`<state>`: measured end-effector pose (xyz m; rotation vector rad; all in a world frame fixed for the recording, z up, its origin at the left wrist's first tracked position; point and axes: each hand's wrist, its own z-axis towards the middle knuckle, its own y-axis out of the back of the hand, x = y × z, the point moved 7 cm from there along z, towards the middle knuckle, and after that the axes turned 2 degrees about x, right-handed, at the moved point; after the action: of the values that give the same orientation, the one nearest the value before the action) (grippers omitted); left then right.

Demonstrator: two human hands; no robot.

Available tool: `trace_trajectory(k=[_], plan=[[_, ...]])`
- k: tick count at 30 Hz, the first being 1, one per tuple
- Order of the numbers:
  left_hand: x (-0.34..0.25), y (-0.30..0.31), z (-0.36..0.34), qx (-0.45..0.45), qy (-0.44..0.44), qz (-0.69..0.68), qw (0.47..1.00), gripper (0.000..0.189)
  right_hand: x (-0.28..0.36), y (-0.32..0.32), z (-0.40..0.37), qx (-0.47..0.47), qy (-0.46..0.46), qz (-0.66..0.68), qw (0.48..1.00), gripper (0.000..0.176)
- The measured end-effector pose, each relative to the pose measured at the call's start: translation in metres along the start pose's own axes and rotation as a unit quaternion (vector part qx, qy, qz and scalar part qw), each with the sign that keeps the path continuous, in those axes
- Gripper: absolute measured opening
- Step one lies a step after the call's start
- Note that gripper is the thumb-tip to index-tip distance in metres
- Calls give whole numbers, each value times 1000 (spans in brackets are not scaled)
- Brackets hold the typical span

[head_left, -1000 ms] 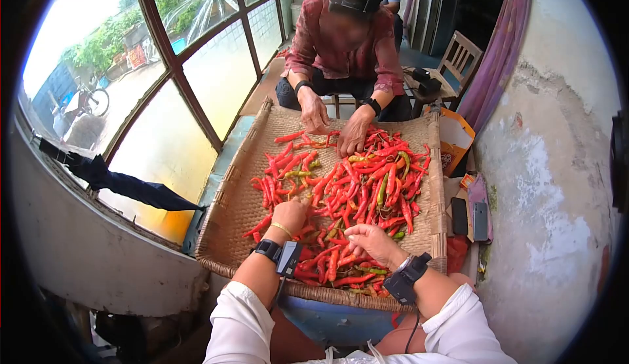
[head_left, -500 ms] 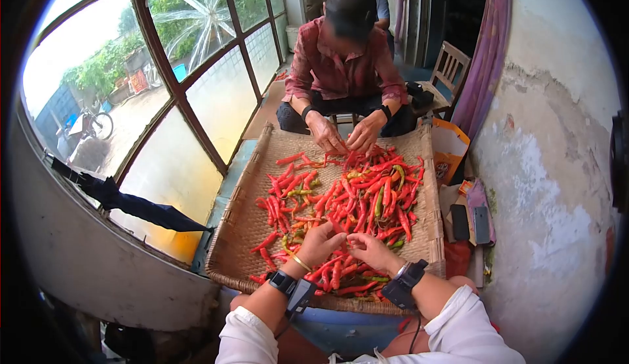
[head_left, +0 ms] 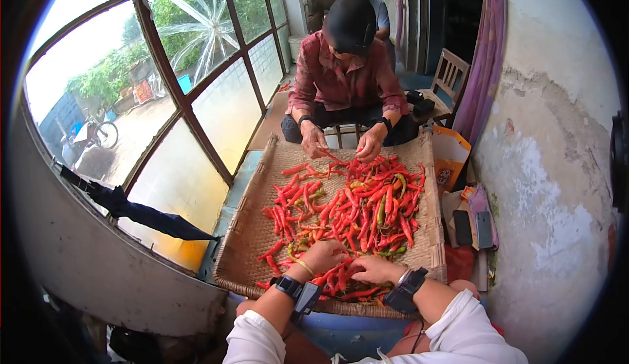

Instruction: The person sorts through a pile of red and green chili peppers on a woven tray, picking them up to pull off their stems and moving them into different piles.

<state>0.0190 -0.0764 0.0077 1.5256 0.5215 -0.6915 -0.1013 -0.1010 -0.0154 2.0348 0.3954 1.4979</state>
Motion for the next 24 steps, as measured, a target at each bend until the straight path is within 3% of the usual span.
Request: trace_trajectory(k=[1,3,9,13,15,16,18,19,21,24], plan=[[2,-21,-1,78,-11,73,994,27,4,-1,0,-9,47,-11,999,35],[3,-44,-8,195,13,102,975,28,-3,-6,2,9,36,-55,998,38],[-4,-43,-11,188,19,78,979,32,-18,-16,7,23,18,-153,988,30],[6,-42,-3,166,22,112,980,28,-13,-12,4,24,4,-150,988,26],[1,-38,-5,151,-13,81,985,25,-8,-1,0,24,-41,-16,999,19],[-6,-34,-6,135,-49,50,988,22,-1,4,-2,24,-41,-16,999,19],[-16,-29,-5,134,-55,31,989,24,-4,15,-6,-21,-134,179,974,15],[-22,-28,-7,135,-60,10,989,27,-8,14,-5,-19,-136,183,974,15],[-26,-28,-9,160,-8,-4,987,28,-13,22,-2,-73,-102,308,943,10],[-37,-16,-7,167,54,-20,984,27,-11,31,-5,-98,-102,367,919,7]])
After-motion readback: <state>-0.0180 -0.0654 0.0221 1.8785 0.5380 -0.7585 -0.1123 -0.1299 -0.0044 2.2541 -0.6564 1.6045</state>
